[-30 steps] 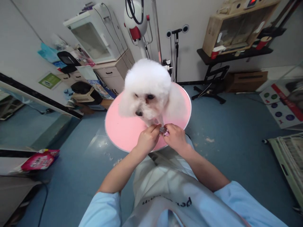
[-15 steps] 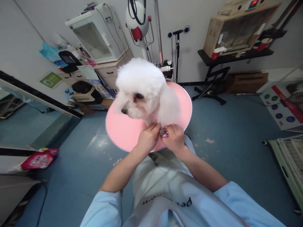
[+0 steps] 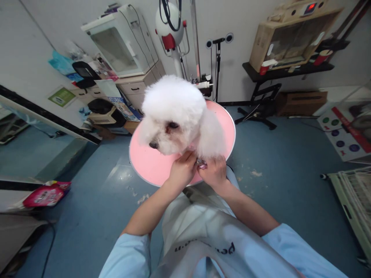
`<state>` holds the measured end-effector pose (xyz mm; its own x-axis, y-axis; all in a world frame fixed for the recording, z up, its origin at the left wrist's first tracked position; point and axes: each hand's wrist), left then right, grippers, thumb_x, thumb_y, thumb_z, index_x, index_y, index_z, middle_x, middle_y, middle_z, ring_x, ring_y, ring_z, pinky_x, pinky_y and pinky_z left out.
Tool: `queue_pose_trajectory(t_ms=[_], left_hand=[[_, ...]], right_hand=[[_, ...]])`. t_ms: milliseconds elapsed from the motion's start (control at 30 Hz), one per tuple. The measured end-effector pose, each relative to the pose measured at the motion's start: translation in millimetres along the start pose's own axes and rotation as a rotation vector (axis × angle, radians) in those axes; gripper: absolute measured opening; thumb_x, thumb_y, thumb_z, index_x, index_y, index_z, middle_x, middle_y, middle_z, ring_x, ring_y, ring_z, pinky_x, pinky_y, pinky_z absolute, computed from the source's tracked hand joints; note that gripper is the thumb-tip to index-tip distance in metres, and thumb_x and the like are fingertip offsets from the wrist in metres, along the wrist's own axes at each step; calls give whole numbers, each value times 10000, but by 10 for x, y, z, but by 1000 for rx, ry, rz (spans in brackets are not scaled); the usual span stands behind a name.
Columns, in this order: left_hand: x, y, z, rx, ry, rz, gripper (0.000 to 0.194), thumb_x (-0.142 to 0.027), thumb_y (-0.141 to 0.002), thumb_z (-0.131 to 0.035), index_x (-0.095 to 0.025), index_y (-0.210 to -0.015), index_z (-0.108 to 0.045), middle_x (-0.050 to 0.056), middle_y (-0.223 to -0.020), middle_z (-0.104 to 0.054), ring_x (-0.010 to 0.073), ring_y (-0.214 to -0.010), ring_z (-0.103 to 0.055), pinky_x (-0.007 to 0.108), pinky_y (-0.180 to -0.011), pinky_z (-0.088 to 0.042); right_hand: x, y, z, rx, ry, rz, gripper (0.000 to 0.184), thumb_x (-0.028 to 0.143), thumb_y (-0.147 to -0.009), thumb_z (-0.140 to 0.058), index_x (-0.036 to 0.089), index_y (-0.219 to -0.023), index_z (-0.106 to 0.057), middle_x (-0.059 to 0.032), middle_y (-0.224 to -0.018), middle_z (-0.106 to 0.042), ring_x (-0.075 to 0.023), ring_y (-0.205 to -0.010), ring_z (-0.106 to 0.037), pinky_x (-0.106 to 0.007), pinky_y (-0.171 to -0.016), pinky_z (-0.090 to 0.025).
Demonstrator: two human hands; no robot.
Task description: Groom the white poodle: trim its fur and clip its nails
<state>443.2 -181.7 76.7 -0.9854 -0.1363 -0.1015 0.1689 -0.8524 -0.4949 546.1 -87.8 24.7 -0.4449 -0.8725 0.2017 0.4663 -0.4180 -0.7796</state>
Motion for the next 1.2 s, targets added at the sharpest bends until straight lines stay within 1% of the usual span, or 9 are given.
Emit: queue_pose_trajectory(t_ms=[67, 133, 267, 333, 500, 633, 767, 967, 1200], left_hand=[[-1, 12, -10, -6, -17, -1, 142, -104, -800, -482, -143, -846, -610, 70, -818, -618, 163, -737, -627, 215, -581, -505], [-1, 23, -20, -15, -13, -6, 146, -113, -813, -482, -135, -866, -616, 80, -848, -632, 166, -738, -632, 226, -590, -516], [-9, 31, -26, -34, 25, -14, 264, -168, -864, -482, -95, -1092, -594, 122, -984, -652, 197, -806, -651, 280, -652, -548], [-20, 27, -22, -13, 34, -3, 309, -185, -873, -490, -88, -1154, -575, 131, -1012, -654, 205, -810, -656, 291, -649, -552], [-67, 9, 1, 104, 31, 25, 259, -169, -864, -490, -113, -1077, -625, 126, -969, -667, 210, -810, -660, 303, -672, -559], [-114, -12, 8, 166, 3, 54, 242, -193, -864, -483, -118, -1023, -650, 124, -900, -677, 222, -767, -663, 331, -672, -564], [-130, -35, -2, 137, -10, 59, 289, -216, -866, -481, -117, -1095, -628, 137, -963, -676, 233, -812, -666, 336, -690, -567], [-111, -60, -10, 75, -1, 16, 325, -172, -841, -473, -111, -1129, -609, 133, -1020, -674, 218, -828, -669, 310, -700, -566], [-114, -85, -29, 57, 15, -1, 288, -170, -838, -480, -102, -1080, -620, 133, -943, -684, 229, -779, -672, 326, -666, -566]], right_hand=[[-8, 6, -7, -28, -1, 5, 56, 160, -703, -528, 179, -657, -554, -81, -664, -544, -220, -706, -471, -332, -650, -338], [-9, 4, -3, -33, 0, -2, 66, 162, -716, -526, 175, -664, -565, -83, -666, -549, -222, -708, -477, -335, -652, -343], [4, -18, 28, 18, -20, -47, 100, 198, -783, -515, 170, -754, -607, -77, -679, -576, -220, -709, -495, -340, -675, -350], [10, -31, 46, 20, -54, -49, 106, 190, -784, -517, 168, -797, -619, -69, -691, -596, -210, -702, -505, -333, -684, -354], [9, -50, 106, 15, -108, -53, 112, 156, -731, -509, 164, -779, -610, -52, -663, -583, -191, -668, -500, -306, -653, -350], [-14, -63, 167, -5, -64, -84, 119, 145, -707, -518, 168, -777, -611, -56, -707, -592, -193, -698, -503, -309, -669, -342], [-39, -69, 201, -34, 10, -65, 108, 149, -715, -547, 177, -769, -636, -47, -665, -592, -195, -674, -491, -316, -666, -321], [-35, -38, 186, 31, -8, -62, 96, 174, -750, -542, 167, -735, -636, -49, -629, -594, -186, -652, -498, -301, -646, -311], [-42, -51, 208, -14, -20, -11, 129, 186, -772, -518, 155, -766, -643, -52, -621, -596, -187, -639, -504, -304, -653, -326]])
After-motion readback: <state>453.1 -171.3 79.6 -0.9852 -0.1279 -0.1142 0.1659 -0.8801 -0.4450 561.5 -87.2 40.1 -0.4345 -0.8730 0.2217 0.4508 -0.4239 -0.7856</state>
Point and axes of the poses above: each hand's wrist, its own y-axis away from the middle knuckle, its own z-axis out of the back of the hand, x = y × z
